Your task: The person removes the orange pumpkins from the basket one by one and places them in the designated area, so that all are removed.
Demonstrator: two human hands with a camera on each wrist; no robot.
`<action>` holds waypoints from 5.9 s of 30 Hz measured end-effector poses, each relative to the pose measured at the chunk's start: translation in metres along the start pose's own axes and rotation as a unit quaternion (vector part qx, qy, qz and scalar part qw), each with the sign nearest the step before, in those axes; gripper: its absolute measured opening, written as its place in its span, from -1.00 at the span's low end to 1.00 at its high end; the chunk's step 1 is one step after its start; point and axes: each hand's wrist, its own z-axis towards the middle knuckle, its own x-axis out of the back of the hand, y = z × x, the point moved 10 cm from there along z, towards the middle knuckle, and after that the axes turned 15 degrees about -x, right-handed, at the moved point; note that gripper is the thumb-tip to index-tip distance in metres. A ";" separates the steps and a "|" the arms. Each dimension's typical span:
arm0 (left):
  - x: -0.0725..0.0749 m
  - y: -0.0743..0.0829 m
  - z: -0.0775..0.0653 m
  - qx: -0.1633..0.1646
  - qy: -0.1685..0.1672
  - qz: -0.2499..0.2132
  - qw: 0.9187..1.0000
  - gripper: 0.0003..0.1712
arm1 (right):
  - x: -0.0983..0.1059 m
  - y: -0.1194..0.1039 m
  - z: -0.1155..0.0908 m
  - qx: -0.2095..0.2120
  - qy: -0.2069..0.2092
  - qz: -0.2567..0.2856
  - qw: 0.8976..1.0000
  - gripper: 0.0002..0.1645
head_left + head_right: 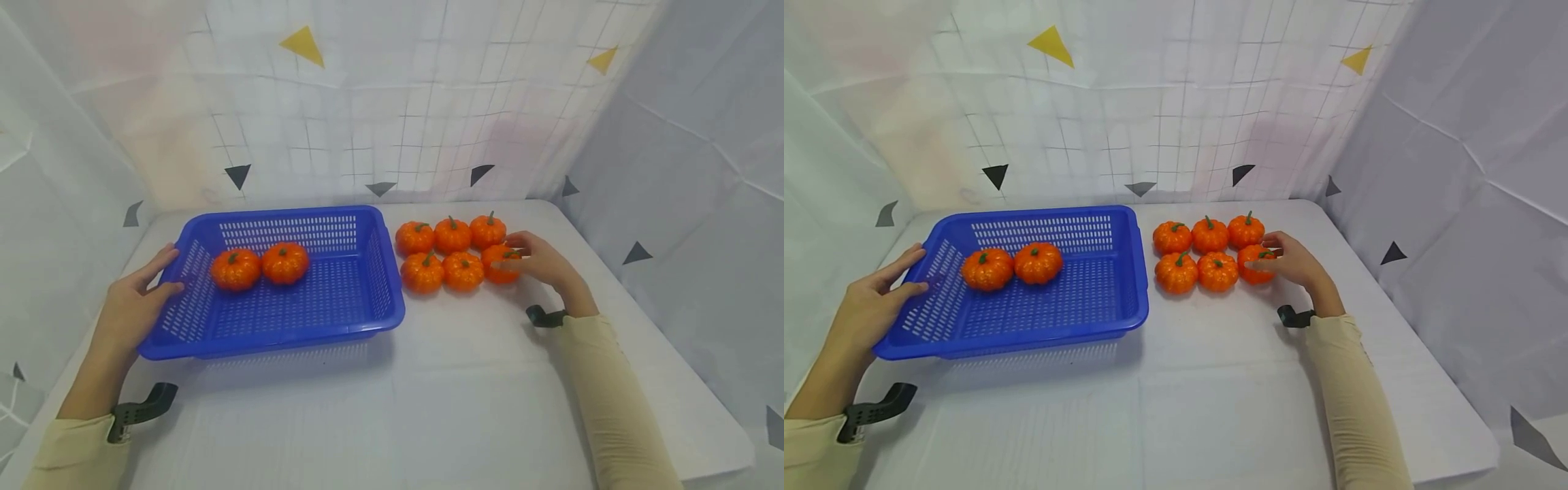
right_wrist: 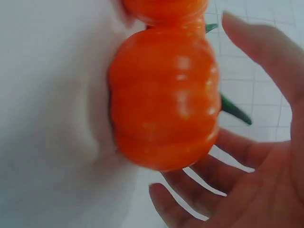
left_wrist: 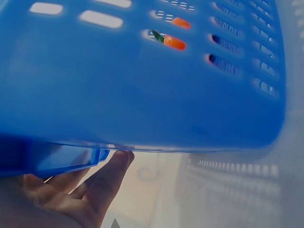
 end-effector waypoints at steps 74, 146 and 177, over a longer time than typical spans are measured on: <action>0.002 0.001 0.003 0.009 0.004 -0.006 1.000 -0.32 | -0.156 -0.356 -0.105 0.273 -0.074 0.085 0.955 -0.50; 0.001 0.000 0.000 0.011 0.005 0.013 1.000 -0.31 | -0.277 -0.350 -0.046 0.210 -0.197 -0.089 0.954 -0.05; 0.001 0.002 0.000 0.009 0.005 0.015 1.000 -0.31 | -0.268 -0.350 -0.040 0.196 -0.173 -0.074 0.962 -0.06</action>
